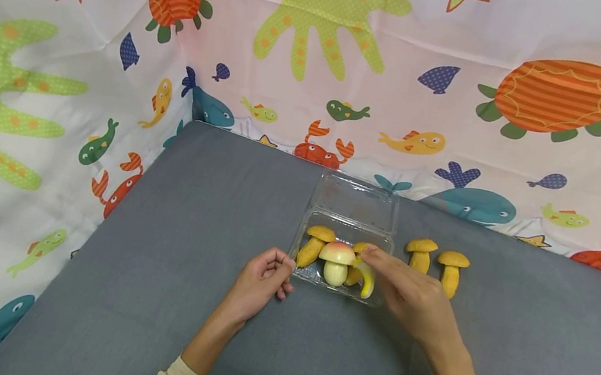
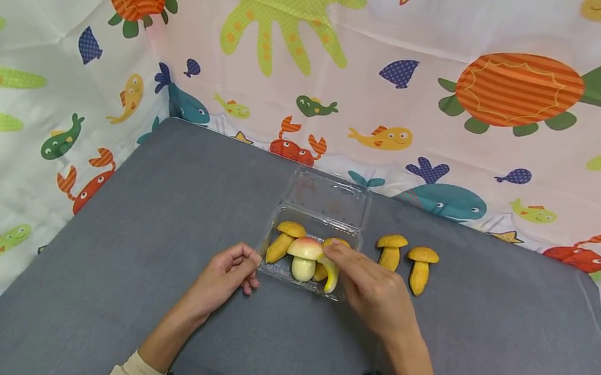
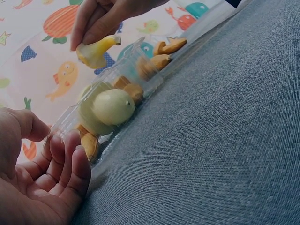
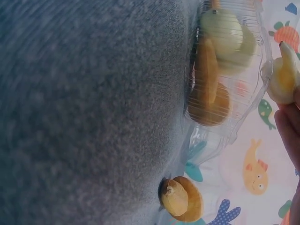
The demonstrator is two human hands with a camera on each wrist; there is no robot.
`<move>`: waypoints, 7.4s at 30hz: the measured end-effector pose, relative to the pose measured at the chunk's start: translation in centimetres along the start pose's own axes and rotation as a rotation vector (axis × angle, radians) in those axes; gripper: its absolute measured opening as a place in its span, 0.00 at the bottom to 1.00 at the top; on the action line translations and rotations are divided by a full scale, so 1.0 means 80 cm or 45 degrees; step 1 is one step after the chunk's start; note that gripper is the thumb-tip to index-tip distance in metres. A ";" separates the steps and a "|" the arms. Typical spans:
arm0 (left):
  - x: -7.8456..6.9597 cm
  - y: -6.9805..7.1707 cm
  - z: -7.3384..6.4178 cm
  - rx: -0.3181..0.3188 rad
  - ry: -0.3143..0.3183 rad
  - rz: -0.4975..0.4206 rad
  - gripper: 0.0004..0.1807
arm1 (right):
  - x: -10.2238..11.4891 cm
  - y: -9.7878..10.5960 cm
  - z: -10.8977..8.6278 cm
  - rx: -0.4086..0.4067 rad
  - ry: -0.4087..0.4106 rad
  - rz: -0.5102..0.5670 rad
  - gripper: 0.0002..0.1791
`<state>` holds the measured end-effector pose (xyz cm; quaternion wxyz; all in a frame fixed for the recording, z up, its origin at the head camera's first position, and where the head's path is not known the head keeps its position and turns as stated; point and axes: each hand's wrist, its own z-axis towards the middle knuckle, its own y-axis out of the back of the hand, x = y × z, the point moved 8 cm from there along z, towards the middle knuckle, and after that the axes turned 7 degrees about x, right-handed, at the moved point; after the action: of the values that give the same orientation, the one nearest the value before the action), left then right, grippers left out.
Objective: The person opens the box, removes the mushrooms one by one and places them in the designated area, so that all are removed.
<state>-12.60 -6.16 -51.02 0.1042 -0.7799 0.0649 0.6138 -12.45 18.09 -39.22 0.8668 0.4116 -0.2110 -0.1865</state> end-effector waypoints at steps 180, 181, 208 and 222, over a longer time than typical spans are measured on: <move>-0.013 0.000 0.002 0.013 0.025 0.003 0.08 | -0.128 0.122 -0.128 -0.174 -0.831 -0.209 0.12; -0.012 0.000 0.002 0.012 0.025 0.004 0.07 | -0.128 0.122 -0.128 -0.173 -0.830 -0.208 0.12; -0.016 0.000 0.000 -0.006 0.022 0.002 0.07 | -0.134 0.117 -0.139 -0.177 -0.870 -0.217 0.13; -0.016 0.001 0.001 -0.008 0.014 -0.001 0.08 | -0.143 0.113 -0.143 -0.164 -0.885 -0.219 0.14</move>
<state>-13.02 -6.26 -49.78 0.1017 -0.7835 0.0630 0.6098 -14.76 36.36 -41.02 0.7486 0.2845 -0.4453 -0.4004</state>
